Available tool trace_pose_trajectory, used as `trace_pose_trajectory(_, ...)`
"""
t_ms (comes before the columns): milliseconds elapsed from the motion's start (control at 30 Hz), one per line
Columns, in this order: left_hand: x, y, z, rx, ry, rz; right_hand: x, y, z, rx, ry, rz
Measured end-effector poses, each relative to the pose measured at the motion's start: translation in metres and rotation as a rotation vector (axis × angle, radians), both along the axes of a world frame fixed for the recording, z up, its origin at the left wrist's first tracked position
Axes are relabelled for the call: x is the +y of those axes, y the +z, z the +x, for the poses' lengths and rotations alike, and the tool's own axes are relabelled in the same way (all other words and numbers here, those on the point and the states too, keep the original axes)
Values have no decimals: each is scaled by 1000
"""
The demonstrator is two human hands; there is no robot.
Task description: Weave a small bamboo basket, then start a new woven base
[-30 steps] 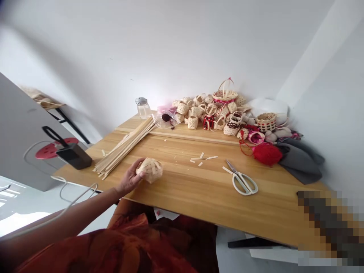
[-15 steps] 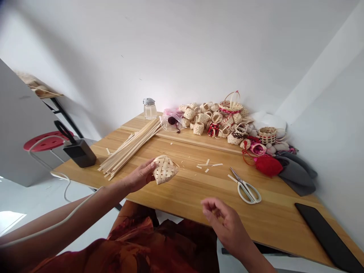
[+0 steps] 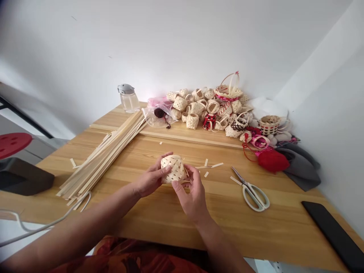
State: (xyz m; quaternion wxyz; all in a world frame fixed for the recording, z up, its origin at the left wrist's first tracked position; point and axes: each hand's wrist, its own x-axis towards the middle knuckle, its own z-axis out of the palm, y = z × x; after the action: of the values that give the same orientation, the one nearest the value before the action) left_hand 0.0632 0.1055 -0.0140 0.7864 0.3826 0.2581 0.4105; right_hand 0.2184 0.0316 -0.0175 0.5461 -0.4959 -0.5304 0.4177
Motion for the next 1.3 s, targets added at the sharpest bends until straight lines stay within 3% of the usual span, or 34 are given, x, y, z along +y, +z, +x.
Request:
trace_pose_trajectory(200,14,-21,-3,-19,-38,37,8,-11,-4,-68,-14,-53)
trace_pose_trajectory(300,19,-24,-11,-76,-73,1,5,-8,10,-266,7,-43)
trace_pose_trajectory(367,22,-22,-15,-135,-58,-25,-1,-4,38,-509,-86,1)
trace_pose_trajectory(433,24,-19,-18,-186,-31,-56,-11,0,82,-738,-328,36)
trace_pose_trajectory(500,26,-16,-20,-225,-18,-84,-24,0,135,-933,-633,-79)
trace_pose_trajectory(533,27,-14,-21,-245,-23,-101,-31,-2,160,-1016,-710,-208)
trace_pose_trajectory(633,29,-11,-23,-342,-78,-160,-50,-14,216,-1129,-656,-595)
trace_pose_trajectory(700,29,-10,-25,-422,-128,-198,-58,-23,231,-1200,-632,-583)
trace_pose_trajectory(867,31,-12,-28,-503,-139,-242,-51,-31,240,-1382,-555,-450)
trace_pose_trajectory(967,33,-9,-29,-488,-155,-264,-42,-23,249,-1356,-426,-530)
trace_pose_trajectory(1067,35,-6,-30,-511,-146,-248,-41,-13,244,-1223,-459,-608)
trace_pose_trajectory(1167,36,-6,-29,-531,-104,-245,-42,-6,209,-910,-571,-550)
trace_pose_trajectory(1300,34,-10,-27,-517,-72,-215,-26,0,131,-317,-351,-292)
